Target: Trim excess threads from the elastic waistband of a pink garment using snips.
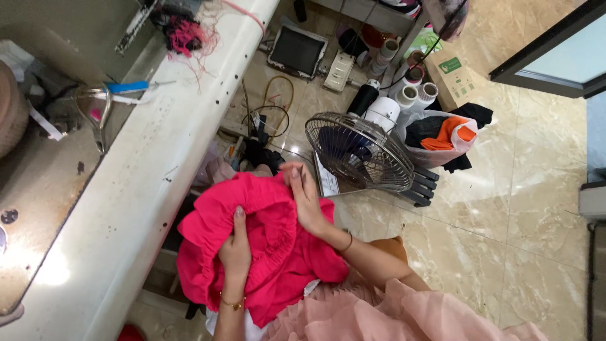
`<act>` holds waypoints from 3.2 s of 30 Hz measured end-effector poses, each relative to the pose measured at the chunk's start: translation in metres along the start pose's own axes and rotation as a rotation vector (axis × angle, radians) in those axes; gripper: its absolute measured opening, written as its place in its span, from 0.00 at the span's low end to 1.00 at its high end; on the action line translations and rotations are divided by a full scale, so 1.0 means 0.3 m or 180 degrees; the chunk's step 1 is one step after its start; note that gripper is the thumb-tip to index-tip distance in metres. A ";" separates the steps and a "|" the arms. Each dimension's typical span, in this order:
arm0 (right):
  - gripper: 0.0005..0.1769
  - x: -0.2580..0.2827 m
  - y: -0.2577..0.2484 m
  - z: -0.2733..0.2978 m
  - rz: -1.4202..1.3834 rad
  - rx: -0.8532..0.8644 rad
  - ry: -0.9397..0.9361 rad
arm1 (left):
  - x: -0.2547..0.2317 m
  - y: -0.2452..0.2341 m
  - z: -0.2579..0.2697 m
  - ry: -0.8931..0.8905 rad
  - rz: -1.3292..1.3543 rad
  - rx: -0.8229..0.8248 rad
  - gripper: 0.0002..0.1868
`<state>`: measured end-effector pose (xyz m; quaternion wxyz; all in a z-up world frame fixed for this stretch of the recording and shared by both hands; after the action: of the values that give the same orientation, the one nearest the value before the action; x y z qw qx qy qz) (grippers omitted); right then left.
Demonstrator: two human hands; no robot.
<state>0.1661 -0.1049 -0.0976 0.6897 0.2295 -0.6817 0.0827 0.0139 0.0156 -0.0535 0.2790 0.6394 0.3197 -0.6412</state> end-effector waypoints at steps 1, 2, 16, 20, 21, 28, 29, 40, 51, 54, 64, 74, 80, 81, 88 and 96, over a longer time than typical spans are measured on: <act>0.21 0.075 0.032 -0.054 -0.0006 -0.0010 -0.0020 | 0.005 0.003 -0.004 0.0020 0.0002 0.0012 0.17; 0.15 0.156 0.069 -0.102 0.0393 0.0023 -0.0437 | 0.010 -0.001 -0.006 0.0061 -0.0122 0.0008 0.18; 0.20 0.360 0.648 -0.438 0.2254 0.0857 -0.3485 | 0.032 -0.052 -0.055 -0.0700 -0.0629 0.0109 0.26; 0.15 0.368 0.648 -0.427 0.2107 0.0700 -0.3291 | 0.069 -0.060 -0.066 -0.0353 -0.0364 0.0136 0.24; 0.12 0.371 0.646 -0.424 0.2087 0.0614 -0.3314 | 0.082 -0.059 -0.068 -0.0282 -0.0299 0.0121 0.24; 0.09 0.384 0.640 -0.423 0.2146 0.0554 -0.3195 | 0.098 -0.011 -0.079 -0.0677 -0.0171 0.0368 0.23; 0.09 0.385 0.638 -0.420 0.2131 0.0561 -0.3210 | 0.107 0.000 -0.076 -0.0707 -0.0141 0.0379 0.23; 0.12 0.379 0.627 -0.414 0.2230 0.0729 -0.3172 | 0.129 0.091 -0.089 -0.0377 -0.0503 0.0466 0.26; 0.09 0.405 0.491 -0.239 0.1674 0.2075 -0.2328 | 0.206 0.050 -0.054 0.0005 -0.0319 0.0290 0.25; 0.20 0.448 0.327 -0.108 0.1978 0.2255 -0.2177 | 0.491 -0.010 -0.065 -0.1239 -0.1354 0.0240 0.24; 0.16 0.300 0.006 0.023 0.1769 0.1375 -0.0782 | 0.129 0.105 -0.025 -0.0557 0.0375 0.0181 0.18; 0.07 0.204 -0.027 0.009 0.1685 0.0775 -0.0332 | 0.159 0.104 -0.050 -0.0890 0.0463 0.0492 0.15; 0.08 0.241 -0.049 -0.015 0.1631 0.0415 -0.0498 | 0.225 0.121 -0.085 -0.1111 0.0541 0.0501 0.19; 0.10 0.258 -0.046 -0.016 0.1612 0.0311 -0.0496 | 0.228 0.123 -0.096 -0.1483 0.0800 0.0377 0.19; 0.20 0.257 -0.088 0.032 0.0909 0.0848 -0.0343 | 0.209 0.147 -0.122 -0.1527 0.1973 0.0181 0.18; 0.18 0.286 -0.008 0.077 0.0878 0.1545 0.0541 | 0.195 0.157 -0.112 -0.1310 0.2194 0.0357 0.15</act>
<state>0.1511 -0.1339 -0.0151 0.6516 0.2852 -0.6065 0.3553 0.0699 0.0142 -0.1137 0.5005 0.5817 -0.0113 -0.6411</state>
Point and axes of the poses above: each hand's wrist, its own z-axis away from the middle knuckle, its own y-axis out of the palm, x = y × z, the point moved 2 cm from there along -z, towards the middle knuckle, and after that the axes turned 1 degree about -x, right-handed, at the moved point
